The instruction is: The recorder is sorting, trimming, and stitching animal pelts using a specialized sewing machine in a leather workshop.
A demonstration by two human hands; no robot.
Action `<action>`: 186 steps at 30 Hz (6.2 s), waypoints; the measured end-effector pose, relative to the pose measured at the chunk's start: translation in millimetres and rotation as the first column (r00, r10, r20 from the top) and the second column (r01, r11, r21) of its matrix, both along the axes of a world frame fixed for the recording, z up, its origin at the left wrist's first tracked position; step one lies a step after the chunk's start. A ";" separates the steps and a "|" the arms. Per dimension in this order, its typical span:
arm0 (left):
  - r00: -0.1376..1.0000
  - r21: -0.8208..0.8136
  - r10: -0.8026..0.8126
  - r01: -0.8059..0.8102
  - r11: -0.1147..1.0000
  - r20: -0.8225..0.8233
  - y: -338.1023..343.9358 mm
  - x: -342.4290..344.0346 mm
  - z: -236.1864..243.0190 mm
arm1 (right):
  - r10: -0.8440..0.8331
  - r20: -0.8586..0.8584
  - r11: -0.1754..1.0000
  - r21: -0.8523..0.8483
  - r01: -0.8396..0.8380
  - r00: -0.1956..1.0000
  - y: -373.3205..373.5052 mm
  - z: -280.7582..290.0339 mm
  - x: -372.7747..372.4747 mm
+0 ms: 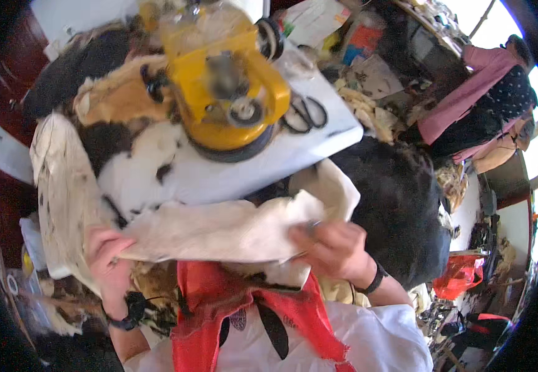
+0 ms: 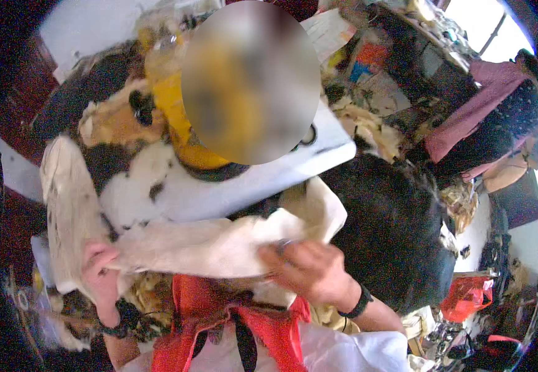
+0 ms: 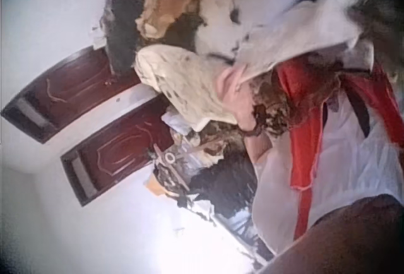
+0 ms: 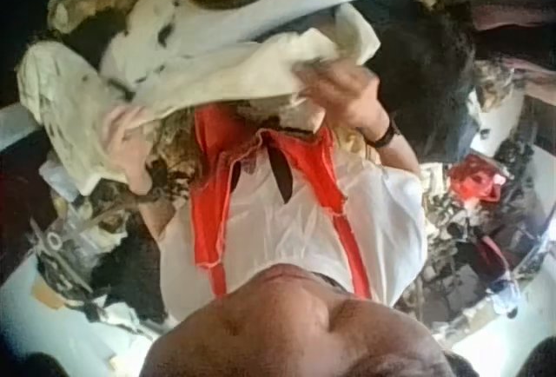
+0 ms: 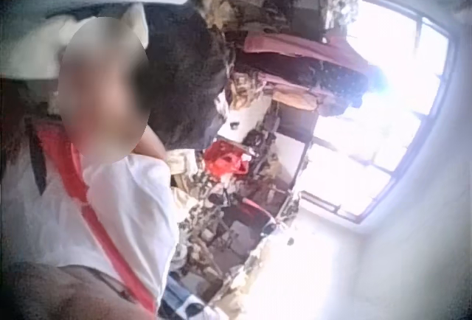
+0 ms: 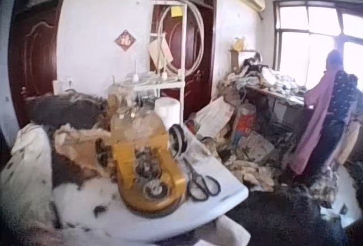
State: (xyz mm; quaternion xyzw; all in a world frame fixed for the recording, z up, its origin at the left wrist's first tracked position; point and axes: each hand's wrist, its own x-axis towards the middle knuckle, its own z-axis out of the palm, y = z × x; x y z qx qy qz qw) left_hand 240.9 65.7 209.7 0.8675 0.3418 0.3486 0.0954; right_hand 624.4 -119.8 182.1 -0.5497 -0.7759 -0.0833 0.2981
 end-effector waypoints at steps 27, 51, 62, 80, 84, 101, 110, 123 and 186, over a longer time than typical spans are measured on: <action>0.599 -0.119 0.665 -0.697 0.707 0.445 -112.1 -170.0 1.2 | -0.193 -0.644 0.865 -0.468 -0.181 0.740 2.5 60.4 21.2; 0.158 -0.768 0.913 0.605 0.212 0.376 -142.9 -126.9 -263.6 | -0.323 -0.636 0.920 -0.386 0.073 0.701 107.4 -93.9 -1.8; 0.893 -0.687 0.400 -0.160 0.709 0.204 -123.1 -144.1 -149.5 | -0.052 -0.349 0.947 -0.314 -0.064 0.936 184.8 -70.1 -80.5; 0.380 -0.254 0.381 -0.342 0.905 0.843 72.5 -253.9 46.9 | 0.274 -0.352 0.955 0.206 -0.212 0.895 224.3 144.5 -145.2; 0.551 -0.534 0.673 -0.419 0.734 0.493 -9.5 -184.2 -51.6 | 0.043 -0.518 0.964 -0.203 -0.171 0.854 208.5 49.7 -124.6; 0.905 -0.020 0.423 -0.424 0.905 -0.048 7.2 -116.5 -35.3 | -0.156 -0.189 0.867 -0.497 0.043 0.970 259.3 -60.8 -144.1; 0.793 0.255 0.549 -0.492 0.832 -0.264 -25.5 -232.4 -8.1 | -0.385 -0.163 0.922 -0.030 0.385 0.909 222.3 -14.5 -85.2; 0.792 0.017 0.401 -0.444 0.896 -0.459 -43.7 -202.3 -26.2 | 0.016 -0.210 0.750 -0.644 -0.151 0.978 166.3 -157.7 -218.2; 0.938 0.042 0.331 -0.336 0.941 0.099 22.8 52.8 -114.4 | 0.228 -0.235 0.964 -0.080 -0.252 0.945 190.6 -80.6 -110.3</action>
